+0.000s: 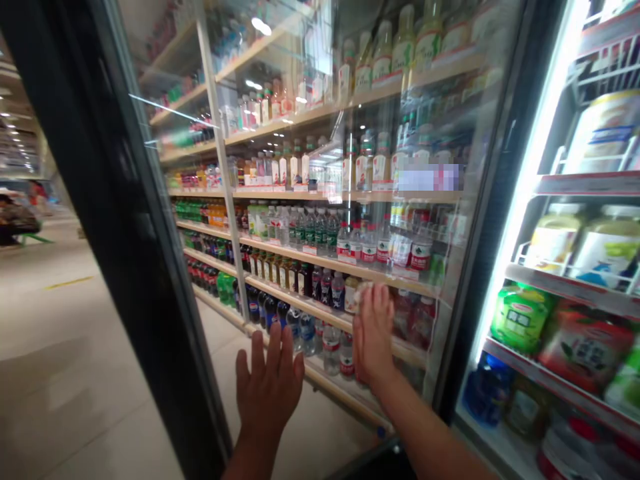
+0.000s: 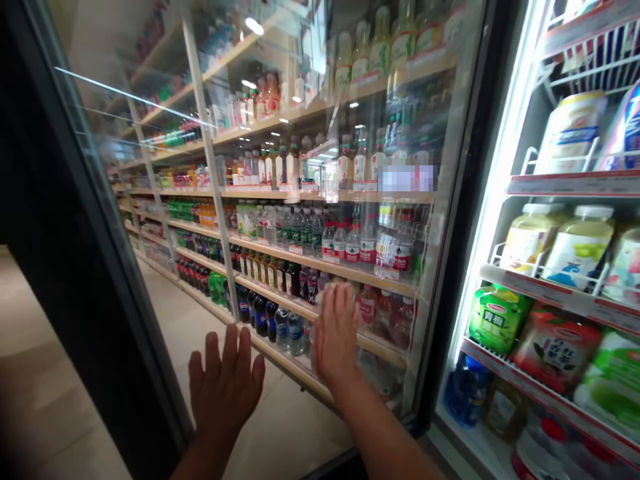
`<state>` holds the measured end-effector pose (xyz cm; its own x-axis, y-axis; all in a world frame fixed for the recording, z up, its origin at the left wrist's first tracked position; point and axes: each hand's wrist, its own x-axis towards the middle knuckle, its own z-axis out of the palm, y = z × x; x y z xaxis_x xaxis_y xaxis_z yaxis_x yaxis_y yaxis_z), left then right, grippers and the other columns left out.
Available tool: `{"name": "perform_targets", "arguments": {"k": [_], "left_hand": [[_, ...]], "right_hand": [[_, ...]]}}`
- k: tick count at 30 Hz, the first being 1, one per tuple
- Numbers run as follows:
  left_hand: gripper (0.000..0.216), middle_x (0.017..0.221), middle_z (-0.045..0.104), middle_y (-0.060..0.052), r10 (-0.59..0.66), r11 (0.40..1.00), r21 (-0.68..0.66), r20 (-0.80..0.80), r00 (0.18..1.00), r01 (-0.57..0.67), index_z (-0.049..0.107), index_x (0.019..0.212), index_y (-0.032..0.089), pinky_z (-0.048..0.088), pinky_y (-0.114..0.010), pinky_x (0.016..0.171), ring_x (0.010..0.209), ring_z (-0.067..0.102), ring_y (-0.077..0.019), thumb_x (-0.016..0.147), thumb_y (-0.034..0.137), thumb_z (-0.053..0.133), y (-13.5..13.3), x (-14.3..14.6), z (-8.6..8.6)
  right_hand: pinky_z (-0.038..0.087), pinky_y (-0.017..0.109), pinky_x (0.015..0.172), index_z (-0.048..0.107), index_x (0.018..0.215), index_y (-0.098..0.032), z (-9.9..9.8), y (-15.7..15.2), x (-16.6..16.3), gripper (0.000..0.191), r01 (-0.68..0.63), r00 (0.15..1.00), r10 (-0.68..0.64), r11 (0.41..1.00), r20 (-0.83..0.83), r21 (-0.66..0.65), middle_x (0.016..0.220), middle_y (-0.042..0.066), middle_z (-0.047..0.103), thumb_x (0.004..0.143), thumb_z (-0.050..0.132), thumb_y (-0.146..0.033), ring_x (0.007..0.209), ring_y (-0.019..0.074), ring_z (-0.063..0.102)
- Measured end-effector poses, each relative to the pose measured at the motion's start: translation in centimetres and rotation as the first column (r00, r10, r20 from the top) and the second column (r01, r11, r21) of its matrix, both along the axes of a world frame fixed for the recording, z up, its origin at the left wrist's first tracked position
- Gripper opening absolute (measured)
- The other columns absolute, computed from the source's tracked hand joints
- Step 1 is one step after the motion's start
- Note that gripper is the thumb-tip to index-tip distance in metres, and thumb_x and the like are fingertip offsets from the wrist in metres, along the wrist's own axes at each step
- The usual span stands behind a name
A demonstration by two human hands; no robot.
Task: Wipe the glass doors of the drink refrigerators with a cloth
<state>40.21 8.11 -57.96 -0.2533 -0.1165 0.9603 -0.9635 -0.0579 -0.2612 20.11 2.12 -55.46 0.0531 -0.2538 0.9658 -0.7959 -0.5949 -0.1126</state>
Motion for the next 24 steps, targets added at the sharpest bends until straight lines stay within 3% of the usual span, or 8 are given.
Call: {"name": "perform_targets", "arguments": {"k": [4, 10, 15, 17, 24], "left_hand": [[0.07, 0.157, 0.039, -0.016, -0.01, 1.0, 0.004, -0.004, 1.0, 0.01, 0.037, 0.154, 0.009, 0.012, -0.048, 0.128, 0.153, 0.021, -0.0321, 0.093, 0.028, 0.064, 0.0, 0.0, 0.0], [0.071, 0.157, 0.037, -0.017, -0.005, 1.0, -0.015, 0.013, 1.0, 0.005, 0.038, 0.153, 0.006, 0.012, -0.049, 0.128, 0.153, 0.022, -0.034, 0.091, 0.027, 0.066, 0.1, -0.1, 0.3], [0.071, 0.157, 0.039, -0.016, 0.0, 1.0, -0.011, 0.013, 1.0, 0.0, 0.037, 0.153, 0.007, 0.012, -0.048, 0.128, 0.153, 0.022, -0.0328, 0.092, 0.029, 0.066, 0.0, 0.0, 0.2], [0.071, 0.157, 0.04, -0.016, 0.0, 1.0, -0.006, 0.006, 1.0, 0.0, 0.037, 0.154, 0.008, 0.011, -0.048, 0.128, 0.153, 0.021, -0.0323, 0.092, 0.03, 0.066, 0.0, 0.0, 0.1], [0.073, 0.158, 0.036, -0.018, 0.036, 0.999, -0.014, 0.032, 0.999, -0.036, 0.039, 0.152, 0.004, 0.012, -0.05, 0.128, 0.153, 0.021, -0.0347, 0.089, 0.026, 0.069, 0.2, -0.1, 0.4]], "right_hand": [[0.015, 0.046, 0.128, 0.019, 0.161, -0.018, -2.6, 0.4, 0.2, 0.073, -0.093, 0.979, 0.065, 0.986, -0.191, -0.14, 0.159, 0.011, 0.043, 0.093, 0.038, -0.001, 0.156, 0.0211, 0.018], [0.027, 0.053, 0.124, 0.024, 0.16, -0.028, -1.2, -1.9, -3.3, 0.069, -0.053, 0.997, 0.061, 0.988, 0.05, -0.145, 0.161, 0.012, 0.038, 0.097, 0.041, -0.004, 0.154, 0.0232, 0.027], [0.032, 0.055, 0.122, 0.024, 0.16, -0.025, -5.8, -2.3, -4.7, 0.069, -0.062, 0.997, 0.066, 0.993, 0.032, -0.101, 0.163, 0.013, 0.034, 0.097, 0.044, -0.004, 0.154, 0.0246, 0.027], [0.032, 0.056, 0.122, 0.022, 0.16, -0.025, -6.8, -2.6, -5.6, 0.068, -0.043, 0.998, 0.047, 0.996, 0.044, -0.081, 0.164, 0.013, 0.033, 0.098, 0.042, -0.004, 0.154, 0.0241, 0.026], [0.028, 0.062, 0.122, 0.02, 0.161, -0.03, -2.5, -4.7, -8.6, 0.064, 0.017, 0.966, 0.0, 0.998, 0.257, -0.064, 0.166, 0.012, 0.029, 0.102, 0.041, -0.014, 0.155, 0.0249, 0.025]]}}
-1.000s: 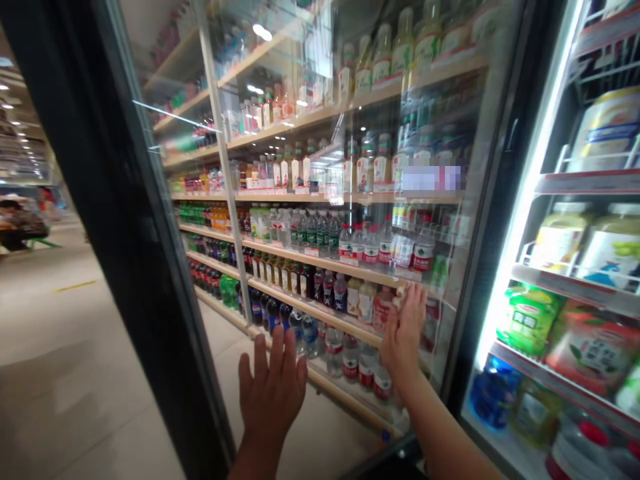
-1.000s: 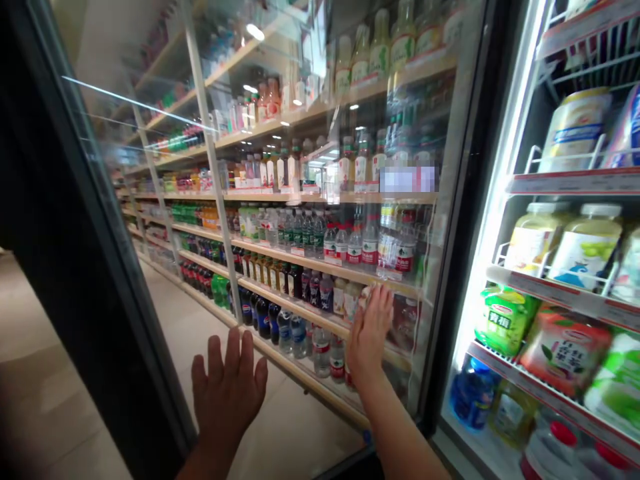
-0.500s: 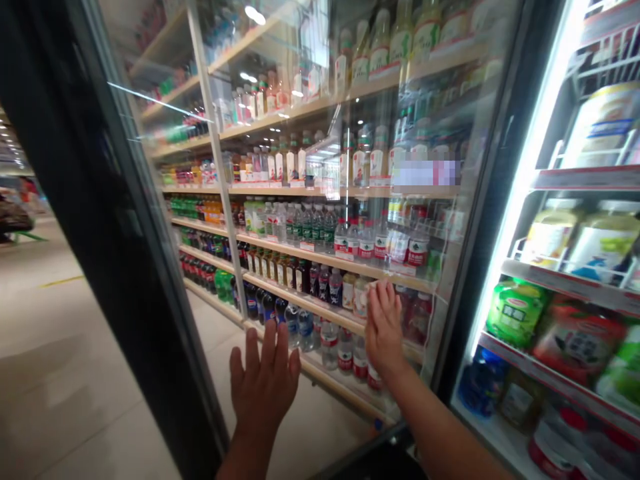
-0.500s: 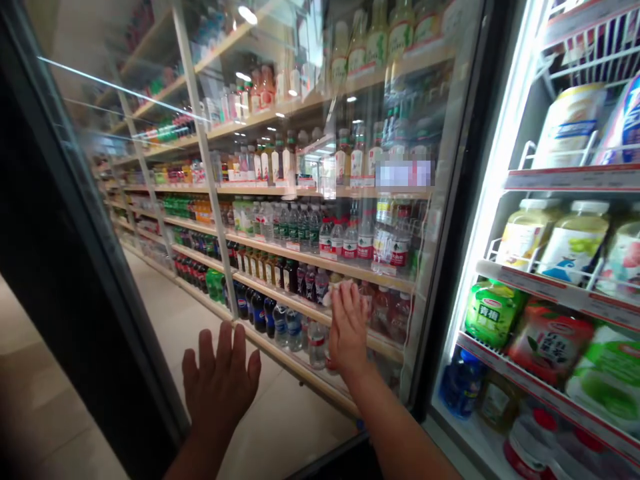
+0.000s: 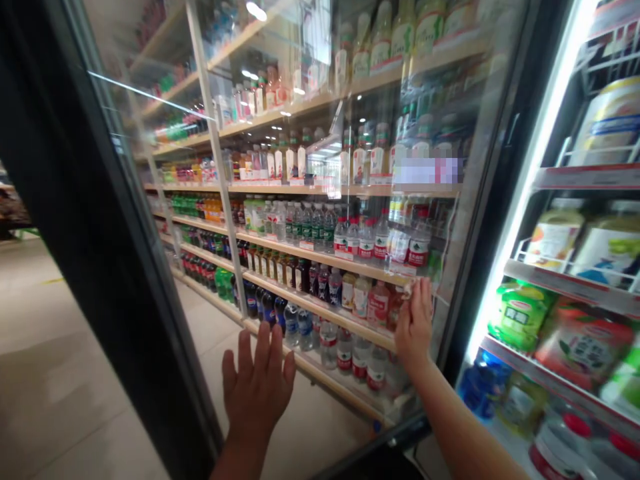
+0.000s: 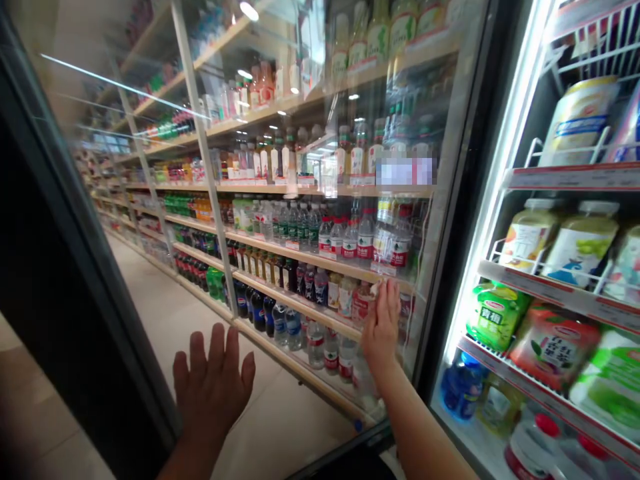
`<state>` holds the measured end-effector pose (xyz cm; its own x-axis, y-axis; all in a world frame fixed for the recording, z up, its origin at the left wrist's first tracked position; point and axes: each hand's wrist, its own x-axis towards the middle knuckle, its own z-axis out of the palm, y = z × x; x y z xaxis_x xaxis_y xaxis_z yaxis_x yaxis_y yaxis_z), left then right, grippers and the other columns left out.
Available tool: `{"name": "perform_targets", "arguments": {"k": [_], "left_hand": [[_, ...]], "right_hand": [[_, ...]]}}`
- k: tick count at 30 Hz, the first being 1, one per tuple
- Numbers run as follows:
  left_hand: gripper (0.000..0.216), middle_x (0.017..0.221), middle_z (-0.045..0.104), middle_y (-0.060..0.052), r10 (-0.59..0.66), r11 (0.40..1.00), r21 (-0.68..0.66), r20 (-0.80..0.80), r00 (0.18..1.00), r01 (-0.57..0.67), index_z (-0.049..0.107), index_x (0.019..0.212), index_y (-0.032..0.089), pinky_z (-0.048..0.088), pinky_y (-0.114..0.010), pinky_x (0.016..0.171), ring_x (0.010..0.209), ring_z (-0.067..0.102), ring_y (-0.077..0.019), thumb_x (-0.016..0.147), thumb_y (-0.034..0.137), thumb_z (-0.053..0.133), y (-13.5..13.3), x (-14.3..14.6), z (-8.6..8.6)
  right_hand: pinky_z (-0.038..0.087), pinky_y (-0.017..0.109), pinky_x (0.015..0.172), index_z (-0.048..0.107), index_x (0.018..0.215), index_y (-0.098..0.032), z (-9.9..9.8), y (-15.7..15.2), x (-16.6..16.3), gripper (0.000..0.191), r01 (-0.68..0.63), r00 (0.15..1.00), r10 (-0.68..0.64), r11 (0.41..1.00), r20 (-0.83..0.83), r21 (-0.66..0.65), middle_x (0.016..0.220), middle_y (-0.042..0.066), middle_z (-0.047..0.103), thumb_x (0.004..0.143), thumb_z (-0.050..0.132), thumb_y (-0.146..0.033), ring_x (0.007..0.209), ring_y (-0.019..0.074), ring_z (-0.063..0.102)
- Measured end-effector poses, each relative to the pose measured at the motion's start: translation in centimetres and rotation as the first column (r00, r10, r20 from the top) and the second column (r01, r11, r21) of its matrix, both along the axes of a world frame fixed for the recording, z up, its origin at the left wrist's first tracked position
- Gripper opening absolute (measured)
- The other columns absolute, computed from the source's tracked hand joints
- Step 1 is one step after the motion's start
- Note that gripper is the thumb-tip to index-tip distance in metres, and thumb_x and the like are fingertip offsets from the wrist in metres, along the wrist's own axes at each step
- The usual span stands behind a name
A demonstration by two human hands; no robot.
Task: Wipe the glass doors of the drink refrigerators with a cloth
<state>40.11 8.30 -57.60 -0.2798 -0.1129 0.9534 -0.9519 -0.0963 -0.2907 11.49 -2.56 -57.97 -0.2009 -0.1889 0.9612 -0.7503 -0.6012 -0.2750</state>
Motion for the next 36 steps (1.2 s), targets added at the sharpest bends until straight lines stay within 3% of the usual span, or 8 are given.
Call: {"name": "perform_targets", "arguments": {"k": [6, 13, 19, 21, 23, 27, 33, 36], "left_hand": [[0.074, 0.158, 0.035, -0.016, 0.006, 1.0, 0.012, -0.019, 1.0, -0.006, 0.037, 0.154, 0.007, 0.013, -0.049, 0.128, 0.153, 0.021, -0.0337, 0.089, 0.027, 0.068, 0.1, 0.0, -0.1], [0.075, 0.159, 0.033, -0.015, -0.006, 1.0, 0.014, -0.039, 0.999, 0.007, 0.034, 0.156, 0.01, 0.013, -0.049, 0.128, 0.153, 0.02, -0.0319, 0.091, 0.027, 0.066, 0.1, -0.1, 0.1], [0.074, 0.159, 0.033, -0.014, -0.005, 1.0, 0.014, -0.031, 1.0, 0.005, 0.035, 0.155, 0.01, 0.013, -0.048, 0.129, 0.153, 0.021, -0.032, 0.091, 0.027, 0.066, 0.0, -0.1, 0.0], [0.075, 0.159, 0.033, -0.014, -0.006, 1.0, 0.019, -0.037, 0.999, 0.007, 0.034, 0.156, 0.011, 0.013, -0.049, 0.128, 0.153, 0.021, -0.0318, 0.09, 0.027, 0.066, 0.1, -0.1, -0.1], [0.076, 0.159, 0.034, -0.015, -0.005, 1.0, 0.019, -0.039, 0.999, 0.006, 0.033, 0.156, 0.011, 0.013, -0.05, 0.128, 0.153, 0.02, -0.0318, 0.09, 0.027, 0.067, 0.1, -0.1, -0.1], [0.076, 0.159, 0.034, -0.017, 0.001, 1.0, 0.012, -0.022, 1.0, 0.0, 0.034, 0.155, 0.008, 0.012, -0.049, 0.129, 0.153, 0.019, -0.0324, 0.089, 0.026, 0.068, 0.1, -0.1, -0.1], [0.073, 0.156, 0.039, -0.018, -0.012, 1.0, 0.016, -0.024, 1.0, 0.012, 0.036, 0.154, 0.008, 0.011, -0.048, 0.129, 0.154, 0.019, -0.0312, 0.091, 0.027, 0.067, 0.1, -0.1, -0.1], [0.073, 0.156, 0.039, -0.018, -0.022, 1.0, 0.013, -0.025, 0.999, 0.022, 0.036, 0.154, 0.008, 0.011, -0.047, 0.129, 0.154, 0.02, -0.0311, 0.091, 0.027, 0.066, 0.1, -0.1, -0.1]], "right_hand": [[0.029, 0.062, 0.122, 0.02, 0.161, -0.029, -4.3, 0.2, -0.1, 0.061, -0.032, 0.999, 0.03, 0.996, 0.021, 0.088, 0.167, 0.011, 0.025, 0.104, 0.038, -0.019, 0.155, 0.0261, 0.023], [0.025, 0.055, 0.126, 0.027, 0.159, -0.019, -0.8, -1.2, -3.2, 0.056, -0.001, 0.97, -0.037, 0.988, 0.242, 0.156, 0.165, 0.015, 0.03, 0.106, 0.031, -0.035, 0.155, 0.0246, 0.026], [0.024, 0.052, 0.127, 0.03, 0.158, -0.017, -4.3, -1.7, -3.9, 0.057, -0.009, 0.935, -0.068, 0.977, 0.348, 0.215, 0.165, 0.016, 0.029, 0.105, 0.035, -0.038, 0.154, 0.0242, 0.026], [0.023, 0.055, 0.126, 0.032, 0.158, -0.014, -3.6, -2.7, -4.8, 0.058, 0.026, 0.907, -0.109, 0.979, 0.406, 0.204, 0.163, 0.018, 0.032, 0.105, 0.033, -0.04, 0.154, 0.0262, 0.028], [0.023, 0.057, 0.126, 0.032, 0.157, -0.013, -1.4, -3.6, -5.6, 0.059, 0.057, 0.893, -0.132, 0.982, 0.429, 0.183, 0.163, 0.019, 0.033, 0.105, 0.032, -0.04, 0.154, 0.0274, 0.028], [0.023, 0.054, 0.127, 0.03, 0.158, -0.015, 2.2, -3.1, -4.5, 0.057, 0.047, 0.937, -0.091, 0.989, 0.336, 0.138, 0.164, 0.016, 0.03, 0.106, 0.031, -0.038, 0.155, 0.0252, 0.024], [0.024, 0.058, 0.125, 0.024, 0.16, -0.022, -0.9, -0.2, -0.7, 0.056, -0.051, 0.986, 0.029, 0.991, 0.167, 0.126, 0.167, 0.013, 0.024, 0.106, 0.033, -0.03, 0.156, 0.0259, 0.023], [0.024, 0.058, 0.125, 0.025, 0.16, -0.02, 1.2, -0.6, -0.7, 0.055, -0.009, 0.981, -0.008, 0.996, 0.193, 0.084, 0.166, 0.015, 0.028, 0.106, 0.033, -0.03, 0.155, 0.026, 0.024]]}}
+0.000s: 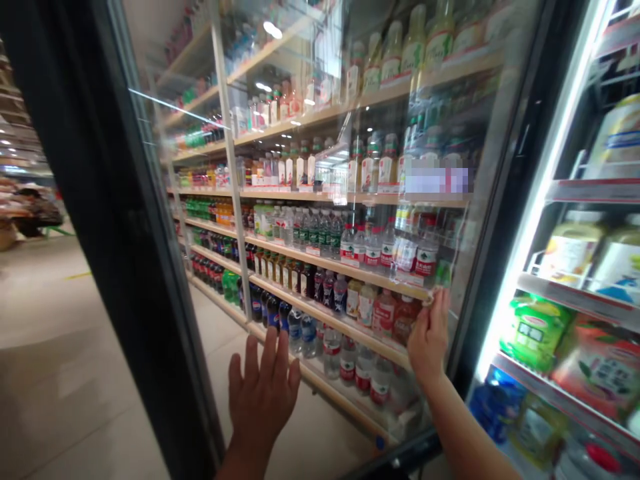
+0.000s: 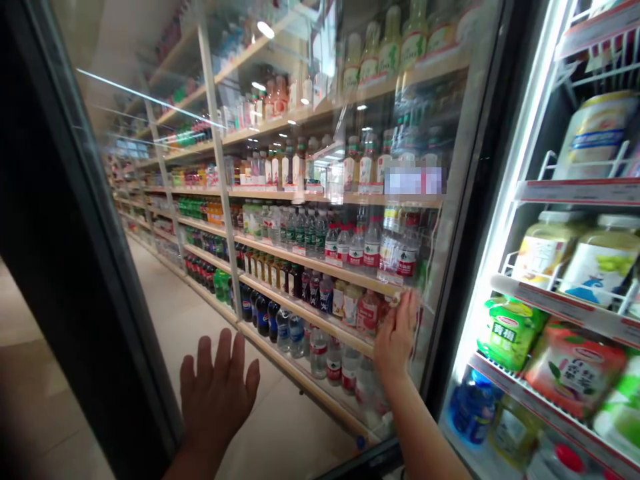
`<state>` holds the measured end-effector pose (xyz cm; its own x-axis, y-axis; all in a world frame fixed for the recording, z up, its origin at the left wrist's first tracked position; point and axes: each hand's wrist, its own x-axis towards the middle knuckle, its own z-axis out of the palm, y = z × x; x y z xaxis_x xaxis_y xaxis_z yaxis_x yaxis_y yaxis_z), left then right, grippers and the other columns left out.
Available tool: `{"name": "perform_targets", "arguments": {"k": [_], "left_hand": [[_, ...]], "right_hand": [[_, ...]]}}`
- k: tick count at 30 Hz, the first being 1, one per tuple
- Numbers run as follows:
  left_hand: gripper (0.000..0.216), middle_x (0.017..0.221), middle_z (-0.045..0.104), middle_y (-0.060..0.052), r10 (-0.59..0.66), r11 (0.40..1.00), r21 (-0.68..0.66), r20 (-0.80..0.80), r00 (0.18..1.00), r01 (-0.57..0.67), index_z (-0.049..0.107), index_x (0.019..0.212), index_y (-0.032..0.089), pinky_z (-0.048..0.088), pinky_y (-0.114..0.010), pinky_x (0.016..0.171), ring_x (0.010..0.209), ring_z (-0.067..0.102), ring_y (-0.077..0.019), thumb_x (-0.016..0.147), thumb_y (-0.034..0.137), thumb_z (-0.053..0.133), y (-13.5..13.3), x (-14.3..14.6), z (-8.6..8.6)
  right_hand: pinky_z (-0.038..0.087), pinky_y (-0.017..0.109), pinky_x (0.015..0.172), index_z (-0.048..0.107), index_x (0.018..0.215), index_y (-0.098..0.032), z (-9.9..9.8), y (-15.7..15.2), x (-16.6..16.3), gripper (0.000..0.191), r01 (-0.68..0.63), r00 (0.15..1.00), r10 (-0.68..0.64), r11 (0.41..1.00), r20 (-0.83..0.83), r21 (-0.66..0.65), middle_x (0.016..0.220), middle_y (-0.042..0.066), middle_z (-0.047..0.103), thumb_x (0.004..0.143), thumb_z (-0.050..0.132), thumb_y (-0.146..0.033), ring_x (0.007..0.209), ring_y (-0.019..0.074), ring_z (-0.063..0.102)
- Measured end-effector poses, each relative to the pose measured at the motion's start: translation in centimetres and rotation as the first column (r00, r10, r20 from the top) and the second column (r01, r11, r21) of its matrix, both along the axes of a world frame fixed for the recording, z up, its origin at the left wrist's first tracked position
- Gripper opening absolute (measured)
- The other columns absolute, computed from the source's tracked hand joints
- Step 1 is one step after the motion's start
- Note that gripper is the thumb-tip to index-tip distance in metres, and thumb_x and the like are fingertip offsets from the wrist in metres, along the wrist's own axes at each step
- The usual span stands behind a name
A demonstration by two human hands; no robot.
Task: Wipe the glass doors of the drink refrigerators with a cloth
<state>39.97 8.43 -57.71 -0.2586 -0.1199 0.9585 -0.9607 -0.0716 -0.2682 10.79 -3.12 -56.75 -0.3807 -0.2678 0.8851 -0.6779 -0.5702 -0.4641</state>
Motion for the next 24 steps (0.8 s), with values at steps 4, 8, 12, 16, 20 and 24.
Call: {"name": "perform_targets", "arguments": {"k": [4, 8, 12, 16, 20, 24], "left_hand": [[0.073, 0.157, 0.039, -0.015, 0.001, 1.0, -0.001, -0.02, 1.0, -0.001, 0.033, 0.156, 0.011, 0.011, -0.047, 0.129, 0.154, 0.019, -0.0295, 0.092, 0.027, 0.065, 0.0, 0.0, 0.0], [0.073, 0.155, 0.042, -0.016, -0.019, 1.0, 0.016, -0.034, 0.999, 0.02, 0.033, 0.156, 0.01, 0.009, -0.045, 0.129, 0.154, 0.018, -0.0282, 0.093, 0.027, 0.063, 0.0, -0.1, -0.1], [0.073, 0.154, 0.042, -0.016, 0.0, 1.0, 0.018, -0.027, 1.0, 0.0, 0.033, 0.156, 0.009, 0.011, -0.046, 0.129, 0.154, 0.019, -0.0296, 0.093, 0.027, 0.064, 0.2, -0.3, -0.1], [0.073, 0.155, 0.041, -0.015, 0.008, 1.0, 0.019, -0.035, 0.999, -0.007, 0.032, 0.156, 0.01, 0.011, -0.047, 0.129, 0.154, 0.017, -0.0293, 0.093, 0.026, 0.063, 0.3, -0.5, 0.1], [0.07, 0.154, 0.042, -0.014, -0.018, 0.999, 0.029, -0.057, 0.998, 0.019, 0.031, 0.157, 0.012, 0.011, -0.045, 0.129, 0.154, 0.017, -0.027, 0.095, 0.027, 0.06, 0.5, -0.7, 0.3], [0.067, 0.152, 0.046, -0.013, -0.036, 0.999, 0.028, -0.092, 0.995, 0.038, 0.03, 0.158, 0.014, 0.012, -0.045, 0.128, 0.154, 0.019, -0.0257, 0.097, 0.026, 0.057, 0.6, -1.1, 0.4]], "right_hand": [[0.026, 0.059, 0.125, 0.023, 0.161, -0.025, 3.6, 0.5, 1.9, 0.056, -0.013, 0.995, 0.004, 0.996, -0.099, -0.084, 0.166, 0.011, 0.027, 0.105, 0.034, -0.024, 0.155, 0.026, 0.023], [0.027, 0.055, 0.125, 0.019, 0.162, -0.027, 0.5, 3.0, 5.6, 0.066, -0.095, 0.933, 0.049, 0.989, -0.357, -0.112, 0.166, 0.01, 0.03, 0.101, 0.038, -0.01, 0.155, 0.0251, 0.023], [0.027, 0.052, 0.124, 0.02, 0.161, -0.025, -0.8, 3.9, 6.8, 0.07, -0.085, 0.9, 0.016, 0.986, -0.436, -0.14, 0.163, 0.012, 0.035, 0.097, 0.041, -0.004, 0.155, 0.0241, 0.025], [0.027, 0.056, 0.124, 0.018, 0.162, -0.027, 3.3, 3.8, 7.5, 0.069, -0.072, 0.935, 0.014, 0.986, -0.356, -0.151, 0.163, 0.012, 0.036, 0.099, 0.038, -0.007, 0.154, 0.0249, 0.026], [0.025, 0.052, 0.125, 0.02, 0.161, -0.024, 2.4, 5.1, 9.5, 0.069, -0.117, 0.884, 0.025, 0.979, -0.468, -0.17, 0.161, 0.011, 0.039, 0.097, 0.039, -0.005, 0.155, 0.0241, 0.024], [0.023, 0.045, 0.127, 0.025, 0.16, -0.023, -0.7, 5.9, 10.1, 0.072, -0.191, 0.781, 0.042, 0.966, -0.623, -0.174, 0.15, 0.008, 0.054, 0.093, 0.041, -0.002, 0.153, 0.0198, 0.029]]}}
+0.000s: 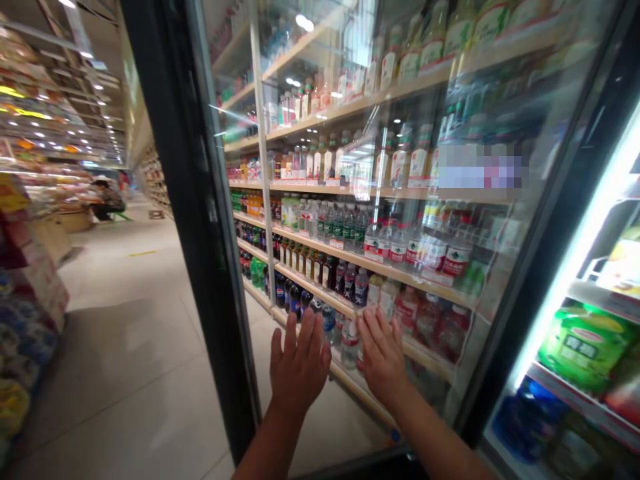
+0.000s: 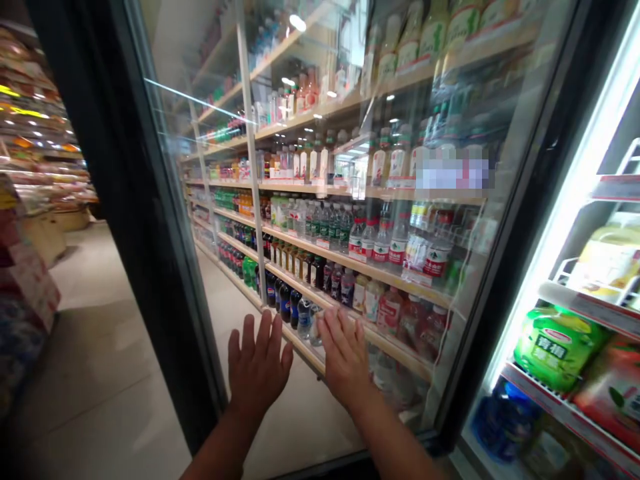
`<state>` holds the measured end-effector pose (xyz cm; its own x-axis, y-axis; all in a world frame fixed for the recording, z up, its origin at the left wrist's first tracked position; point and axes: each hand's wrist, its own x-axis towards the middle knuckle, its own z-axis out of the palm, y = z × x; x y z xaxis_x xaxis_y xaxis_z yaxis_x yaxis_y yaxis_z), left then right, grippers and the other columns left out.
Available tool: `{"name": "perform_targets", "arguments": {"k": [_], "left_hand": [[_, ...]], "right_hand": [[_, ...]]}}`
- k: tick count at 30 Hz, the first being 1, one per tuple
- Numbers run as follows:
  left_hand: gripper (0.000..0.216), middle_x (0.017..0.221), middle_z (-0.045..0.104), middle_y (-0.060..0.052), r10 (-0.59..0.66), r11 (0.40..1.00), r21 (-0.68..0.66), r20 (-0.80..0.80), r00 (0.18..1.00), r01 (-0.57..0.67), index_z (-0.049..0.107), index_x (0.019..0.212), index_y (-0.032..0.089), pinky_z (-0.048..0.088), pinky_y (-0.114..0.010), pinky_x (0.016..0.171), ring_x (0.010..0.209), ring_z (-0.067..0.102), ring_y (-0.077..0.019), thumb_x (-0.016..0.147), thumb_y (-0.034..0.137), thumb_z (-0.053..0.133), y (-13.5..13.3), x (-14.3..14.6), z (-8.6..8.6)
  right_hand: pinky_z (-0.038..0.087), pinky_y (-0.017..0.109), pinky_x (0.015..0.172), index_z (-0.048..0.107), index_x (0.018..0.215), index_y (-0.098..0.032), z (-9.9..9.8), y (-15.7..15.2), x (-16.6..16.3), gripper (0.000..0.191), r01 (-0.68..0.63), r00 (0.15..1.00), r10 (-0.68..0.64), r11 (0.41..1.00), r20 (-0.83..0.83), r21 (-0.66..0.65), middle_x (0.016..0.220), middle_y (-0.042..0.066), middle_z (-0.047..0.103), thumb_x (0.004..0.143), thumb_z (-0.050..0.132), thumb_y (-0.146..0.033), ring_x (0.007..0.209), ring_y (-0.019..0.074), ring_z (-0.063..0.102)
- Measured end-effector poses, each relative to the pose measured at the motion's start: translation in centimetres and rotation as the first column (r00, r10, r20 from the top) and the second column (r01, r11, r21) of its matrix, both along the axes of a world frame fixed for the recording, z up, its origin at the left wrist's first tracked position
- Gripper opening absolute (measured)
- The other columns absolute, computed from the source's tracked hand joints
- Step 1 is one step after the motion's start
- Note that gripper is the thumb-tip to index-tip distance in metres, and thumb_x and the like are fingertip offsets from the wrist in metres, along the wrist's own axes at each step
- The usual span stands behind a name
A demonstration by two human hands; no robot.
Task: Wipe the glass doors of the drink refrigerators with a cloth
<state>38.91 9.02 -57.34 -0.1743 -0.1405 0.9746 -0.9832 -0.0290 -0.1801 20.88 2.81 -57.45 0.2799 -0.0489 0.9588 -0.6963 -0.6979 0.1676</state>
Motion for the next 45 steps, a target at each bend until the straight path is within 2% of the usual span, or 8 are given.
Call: {"name": "perform_targets", "arguments": {"k": [7, 12, 14, 20, 27, 34, 40, 45], "left_hand": [[0.069, 0.151, 0.047, -0.013, 0.002, 1.0, 0.001, 0.014, 1.0, -0.002, 0.028, 0.158, 0.013, 0.011, -0.045, 0.128, 0.154, 0.017, -0.0257, 0.097, 0.026, 0.057, -0.1, 0.1, 0.0], [0.069, 0.151, 0.047, -0.013, -0.001, 1.0, 0.004, 0.013, 1.0, 0.001, 0.027, 0.159, 0.014, 0.011, -0.045, 0.128, 0.154, 0.017, -0.0251, 0.098, 0.027, 0.057, 0.0, 0.1, 0.2], [0.069, 0.15, 0.049, -0.015, 0.003, 1.0, 0.003, 0.014, 1.0, -0.003, 0.028, 0.158, 0.012, 0.011, -0.045, 0.128, 0.154, 0.017, -0.0258, 0.097, 0.026, 0.057, 0.1, 0.1, 0.1], [0.071, 0.154, 0.044, -0.014, 0.043, 0.999, 0.001, 0.045, 0.998, -0.043, 0.03, 0.158, 0.012, 0.012, -0.046, 0.128, 0.154, 0.018, -0.0288, 0.095, 0.029, 0.061, -0.2, 0.5, -0.3], [0.068, 0.151, 0.047, -0.016, 0.041, 0.999, -0.008, 0.037, 0.999, -0.04, 0.034, 0.156, 0.009, 0.013, -0.048, 0.128, 0.153, 0.02, -0.0291, 0.096, 0.028, 0.06, -0.3, 0.6, -0.5], [0.07, 0.155, 0.041, -0.014, 0.051, 0.999, -0.007, 0.055, 0.997, -0.051, 0.032, 0.156, 0.01, 0.011, -0.047, 0.129, 0.153, 0.02, -0.0295, 0.095, 0.028, 0.06, -0.5, 0.9, -0.5], [0.071, 0.156, 0.038, -0.015, 0.046, 0.999, -0.008, 0.066, 0.997, -0.045, 0.031, 0.157, 0.01, 0.012, -0.047, 0.128, 0.154, 0.019, -0.0294, 0.095, 0.027, 0.06, -0.4, 0.7, -0.2], [0.071, 0.156, 0.038, -0.014, 0.055, 0.998, -0.016, 0.056, 0.997, -0.055, 0.031, 0.157, 0.01, 0.013, -0.048, 0.128, 0.153, 0.02, -0.0303, 0.095, 0.027, 0.061, -0.4, 0.6, -0.4]], "right_hand": [[0.019, 0.047, 0.127, 0.023, 0.161, -0.024, 5.1, -0.1, 1.5, 0.071, 0.029, 0.991, -0.029, 1.0, 0.132, 0.005, 0.155, 0.01, 0.048, 0.095, 0.041, -0.003, 0.154, 0.0217, 0.025], [0.013, 0.042, 0.129, 0.028, 0.159, -0.02, 1.8, 1.2, 2.0, 0.066, -0.08, 0.993, 0.078, 0.997, -0.084, -0.02, 0.144, 0.006, 0.06, 0.095, 0.039, -0.004, 0.154, 0.0174, 0.025], [0.014, 0.041, 0.129, 0.029, 0.159, -0.021, 1.2, 0.9, 1.3, 0.068, -0.066, 0.994, 0.063, 0.997, -0.09, -0.034, 0.143, 0.006, 0.061, 0.094, 0.039, -0.003, 0.153, 0.0169, 0.028], [0.018, 0.044, 0.128, 0.024, 0.16, -0.024, 4.2, 0.3, 1.4, 0.074, 0.01, 0.994, -0.008, 1.0, 0.112, -0.011, 0.151, 0.008, 0.054, 0.093, 0.041, 0.0, 0.153, 0.0197, 0.027], [0.016, 0.042, 0.129, 0.039, 0.154, -0.019, 0.7, 0.8, 1.1, 0.062, -0.079, 0.996, 0.077, 0.996, -0.048, -0.044, 0.142, 0.005, 0.063, 0.095, 0.04, -0.003, 0.152, 0.0187, 0.03], [0.021, 0.045, 0.127, 0.032, 0.158, -0.018, 3.3, -0.2, 0.4, 0.067, 0.031, 0.99, -0.03, 1.0, 0.14, -0.003, 0.153, 0.011, 0.051, 0.093, 0.042, -0.001, 0.155, 0.0223, 0.024], [0.017, 0.043, 0.128, 0.044, 0.152, -0.017, -0.1, 0.5, 0.1, 0.06, -0.067, 0.997, 0.067, 0.998, -0.041, -0.009, 0.143, 0.007, 0.062, 0.094, 0.04, -0.001, 0.153, 0.0202, 0.029], [0.022, 0.047, 0.126, 0.032, 0.158, -0.018, 2.8, -0.8, -0.9, 0.067, 0.027, 0.989, -0.029, 1.0, 0.144, 0.013, 0.152, 0.012, 0.051, 0.094, 0.04, 0.0, 0.155, 0.0225, 0.023]]}}
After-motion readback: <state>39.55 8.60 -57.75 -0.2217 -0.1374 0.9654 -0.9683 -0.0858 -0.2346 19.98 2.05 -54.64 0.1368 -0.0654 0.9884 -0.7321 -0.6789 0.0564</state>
